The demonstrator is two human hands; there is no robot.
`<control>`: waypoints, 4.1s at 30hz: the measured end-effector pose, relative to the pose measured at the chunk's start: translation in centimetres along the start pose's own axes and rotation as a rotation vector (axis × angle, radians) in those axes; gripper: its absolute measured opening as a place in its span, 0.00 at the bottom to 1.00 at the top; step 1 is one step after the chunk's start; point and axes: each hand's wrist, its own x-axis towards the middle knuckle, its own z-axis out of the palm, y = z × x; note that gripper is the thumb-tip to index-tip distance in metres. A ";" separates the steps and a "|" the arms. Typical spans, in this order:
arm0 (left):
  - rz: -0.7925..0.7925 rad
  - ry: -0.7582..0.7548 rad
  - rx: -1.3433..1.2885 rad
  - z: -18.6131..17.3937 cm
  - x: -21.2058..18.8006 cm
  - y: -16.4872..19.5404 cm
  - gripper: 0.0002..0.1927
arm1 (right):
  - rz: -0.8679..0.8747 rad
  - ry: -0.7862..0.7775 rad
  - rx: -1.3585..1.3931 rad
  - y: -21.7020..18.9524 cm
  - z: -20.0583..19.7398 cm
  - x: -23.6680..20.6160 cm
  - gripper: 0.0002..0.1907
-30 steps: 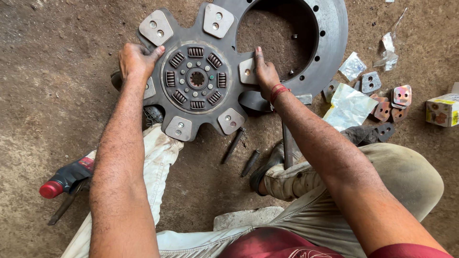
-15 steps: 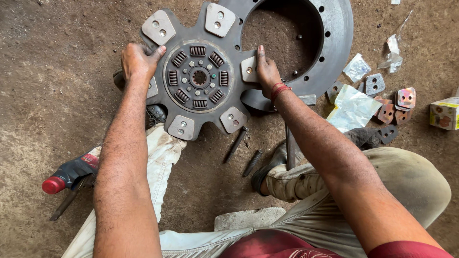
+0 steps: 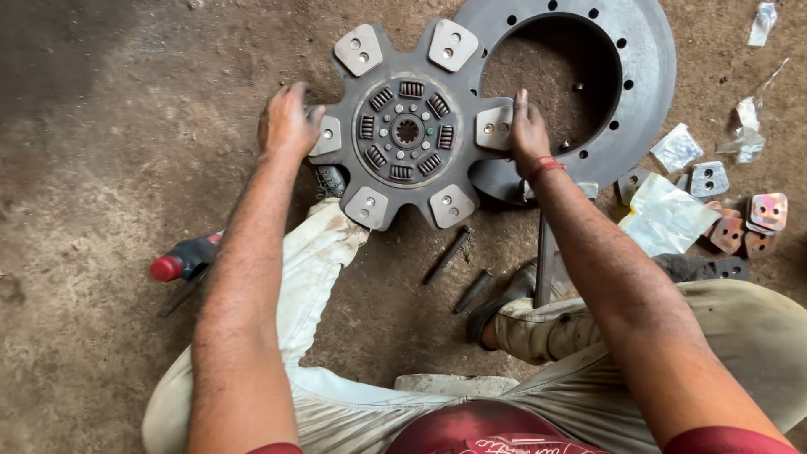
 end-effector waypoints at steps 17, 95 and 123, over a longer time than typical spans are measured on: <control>-0.285 -0.071 -0.277 0.7 -4.7 -3.3 0.22 | -0.296 -0.357 -0.483 -0.3 -4.0 -3.4 0.47; 0.766 -0.502 0.076 18.8 -18.9 11.3 0.08 | -0.221 -0.327 -1.683 3.9 -16.2 -11.1 0.11; 0.339 -0.737 -0.927 11.9 -21.4 19.8 0.18 | -0.277 -0.317 -1.413 -0.9 -13.2 -13.0 0.14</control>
